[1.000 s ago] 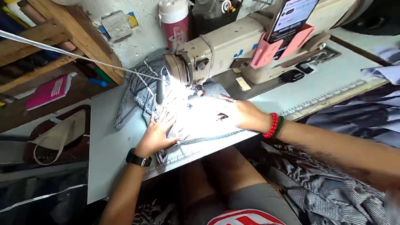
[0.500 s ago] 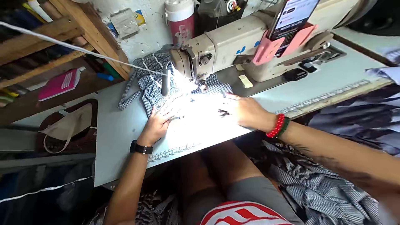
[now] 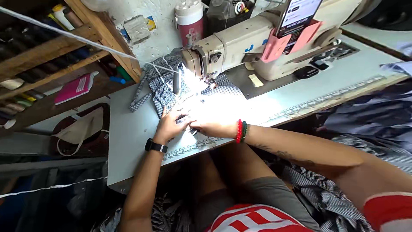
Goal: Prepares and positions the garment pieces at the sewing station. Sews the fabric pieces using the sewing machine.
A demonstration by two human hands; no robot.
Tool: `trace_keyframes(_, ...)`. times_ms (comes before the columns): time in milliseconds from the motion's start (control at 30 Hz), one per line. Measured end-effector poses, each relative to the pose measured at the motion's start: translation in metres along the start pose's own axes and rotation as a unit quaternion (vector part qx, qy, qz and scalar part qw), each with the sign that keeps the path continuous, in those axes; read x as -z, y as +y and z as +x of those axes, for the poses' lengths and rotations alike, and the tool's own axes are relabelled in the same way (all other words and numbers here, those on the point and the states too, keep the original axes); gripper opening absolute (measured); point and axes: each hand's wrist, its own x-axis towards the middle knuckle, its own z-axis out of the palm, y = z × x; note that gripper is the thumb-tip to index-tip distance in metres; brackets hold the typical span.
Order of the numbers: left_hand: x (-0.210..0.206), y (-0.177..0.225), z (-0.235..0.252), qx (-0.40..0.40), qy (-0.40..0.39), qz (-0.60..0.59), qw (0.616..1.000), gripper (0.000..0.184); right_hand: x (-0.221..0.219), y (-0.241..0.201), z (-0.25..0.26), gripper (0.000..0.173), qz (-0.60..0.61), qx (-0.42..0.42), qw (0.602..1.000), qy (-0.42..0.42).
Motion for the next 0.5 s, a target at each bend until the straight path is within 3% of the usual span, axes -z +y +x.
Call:
trace_keyframes(133,0.002,0.005,0.004,0.001,-0.020,0.014,1.000,0.030,0.026,0.011,-0.027,0.016,0.026,-0.177,0.980,0.087)
trace_keyframes(200,0.002,-0.001,0.009,-0.001,-0.039,0.008,0.999,0.032,0.044,0.029,-0.038,0.023,-0.005,-0.343,0.939,0.036)
trace_keyframes(267,0.000,-0.012,0.016,0.005,-0.065,0.005,0.998,0.037,0.040,0.061,-0.043,0.043,-0.053,-0.441,0.894,-0.061)
trace_keyframes(400,0.012,-0.022,0.039,0.019,-0.122,-0.009,0.992,0.047,0.042,0.094,-0.036,0.047,-0.047,-0.431,0.898,-0.076)
trace_keyframes(500,0.019,-0.035,0.060,0.019,-0.140,-0.019,0.990,0.046,0.048,0.117,-0.019,0.037,-0.012,-0.438,0.894,-0.095)
